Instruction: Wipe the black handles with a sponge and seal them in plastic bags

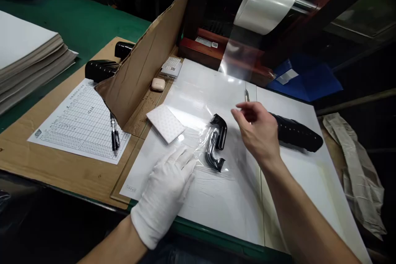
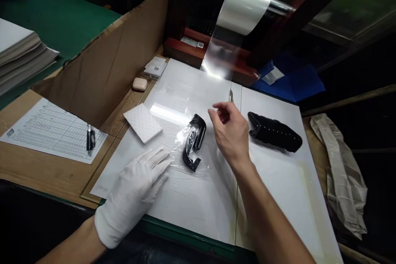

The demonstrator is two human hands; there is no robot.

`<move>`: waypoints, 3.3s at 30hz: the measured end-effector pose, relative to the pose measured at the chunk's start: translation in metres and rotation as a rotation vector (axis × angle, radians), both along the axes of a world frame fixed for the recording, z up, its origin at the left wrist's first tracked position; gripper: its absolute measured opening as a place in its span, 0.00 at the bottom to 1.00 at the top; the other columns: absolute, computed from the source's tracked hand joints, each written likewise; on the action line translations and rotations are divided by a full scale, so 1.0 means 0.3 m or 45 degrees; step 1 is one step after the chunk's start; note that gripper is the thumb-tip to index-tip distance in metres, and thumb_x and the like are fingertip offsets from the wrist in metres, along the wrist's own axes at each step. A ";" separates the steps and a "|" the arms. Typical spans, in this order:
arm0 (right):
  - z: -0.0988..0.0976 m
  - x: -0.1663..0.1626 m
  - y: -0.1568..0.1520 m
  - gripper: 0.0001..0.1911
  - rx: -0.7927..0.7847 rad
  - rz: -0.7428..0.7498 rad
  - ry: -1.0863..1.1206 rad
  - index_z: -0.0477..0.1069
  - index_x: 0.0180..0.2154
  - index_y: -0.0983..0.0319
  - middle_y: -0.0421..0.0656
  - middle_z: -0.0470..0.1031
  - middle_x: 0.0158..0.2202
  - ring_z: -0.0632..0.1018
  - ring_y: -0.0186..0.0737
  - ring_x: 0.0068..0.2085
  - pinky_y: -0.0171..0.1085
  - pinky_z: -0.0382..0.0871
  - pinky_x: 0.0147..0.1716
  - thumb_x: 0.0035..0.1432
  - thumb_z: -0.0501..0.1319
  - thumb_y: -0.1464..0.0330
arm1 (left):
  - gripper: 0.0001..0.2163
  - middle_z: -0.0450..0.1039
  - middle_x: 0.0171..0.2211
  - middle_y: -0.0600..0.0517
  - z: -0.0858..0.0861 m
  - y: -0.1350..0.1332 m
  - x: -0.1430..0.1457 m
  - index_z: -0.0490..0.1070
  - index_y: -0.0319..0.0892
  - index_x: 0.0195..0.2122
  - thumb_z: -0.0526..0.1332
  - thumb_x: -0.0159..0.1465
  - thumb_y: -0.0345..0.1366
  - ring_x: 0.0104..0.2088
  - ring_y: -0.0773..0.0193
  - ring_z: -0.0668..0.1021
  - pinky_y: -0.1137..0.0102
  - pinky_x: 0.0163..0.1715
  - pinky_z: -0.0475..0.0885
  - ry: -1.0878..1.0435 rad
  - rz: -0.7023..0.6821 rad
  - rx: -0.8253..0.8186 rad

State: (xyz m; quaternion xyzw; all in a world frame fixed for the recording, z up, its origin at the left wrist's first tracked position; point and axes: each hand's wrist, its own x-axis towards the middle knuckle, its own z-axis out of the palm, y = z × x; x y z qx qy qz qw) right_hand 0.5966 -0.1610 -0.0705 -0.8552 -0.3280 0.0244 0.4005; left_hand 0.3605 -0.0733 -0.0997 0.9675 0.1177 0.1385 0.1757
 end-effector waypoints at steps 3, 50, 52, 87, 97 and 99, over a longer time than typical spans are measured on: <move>0.014 -0.148 -0.151 0.09 0.156 -0.042 -0.045 0.74 0.42 0.59 0.40 0.75 0.37 0.75 0.37 0.37 0.37 0.72 0.37 0.67 0.63 0.60 | 0.11 0.76 0.52 0.43 0.012 0.010 0.012 0.75 0.39 0.50 0.55 0.72 0.32 0.49 0.49 0.77 0.53 0.47 0.76 0.072 -0.010 0.024; 0.107 0.223 -0.033 0.06 -0.364 0.284 -0.223 0.77 0.41 0.55 0.40 0.77 0.43 0.78 0.37 0.41 0.37 0.70 0.42 0.67 0.60 0.67 | 0.42 0.62 0.68 0.40 0.138 0.357 0.523 0.48 0.43 0.72 0.69 0.62 0.40 0.70 0.46 0.60 0.52 0.67 0.62 -0.003 -0.160 -0.165; 0.081 0.211 0.048 0.08 -0.425 0.373 -0.299 0.77 0.44 0.56 0.41 0.77 0.44 0.78 0.38 0.41 0.37 0.70 0.42 0.68 0.59 0.69 | 0.46 0.61 0.68 0.39 0.102 0.406 0.584 0.48 0.44 0.73 0.72 0.57 0.40 0.70 0.44 0.61 0.53 0.64 0.65 0.087 -0.182 -0.173; -0.070 -0.120 -0.118 0.11 0.345 0.058 0.020 0.60 0.52 0.58 0.49 0.77 0.49 0.79 0.43 0.52 0.45 0.76 0.51 0.74 0.47 0.62 | 0.16 0.76 0.50 0.45 0.192 0.265 0.420 0.73 0.39 0.53 0.61 0.71 0.43 0.47 0.56 0.81 0.57 0.47 0.79 -0.003 -0.380 -0.509; -0.113 -0.314 -0.336 0.12 0.283 0.492 -0.115 0.74 0.36 0.57 0.44 0.77 0.40 0.77 0.45 0.45 0.44 0.76 0.41 0.62 0.54 0.76 | 0.14 0.81 0.44 0.46 0.132 0.077 0.067 0.80 0.46 0.45 0.53 0.73 0.36 0.47 0.57 0.81 0.60 0.51 0.77 0.046 -0.607 -0.445; -0.108 -0.331 -0.361 0.13 0.246 0.482 -0.157 0.74 0.33 0.57 0.44 0.77 0.37 0.77 0.45 0.43 0.45 0.74 0.40 0.61 0.54 0.77 | 0.13 0.81 0.44 0.46 0.127 0.065 0.006 0.79 0.46 0.45 0.53 0.73 0.35 0.44 0.58 0.81 0.63 0.47 0.78 0.064 -0.629 -0.308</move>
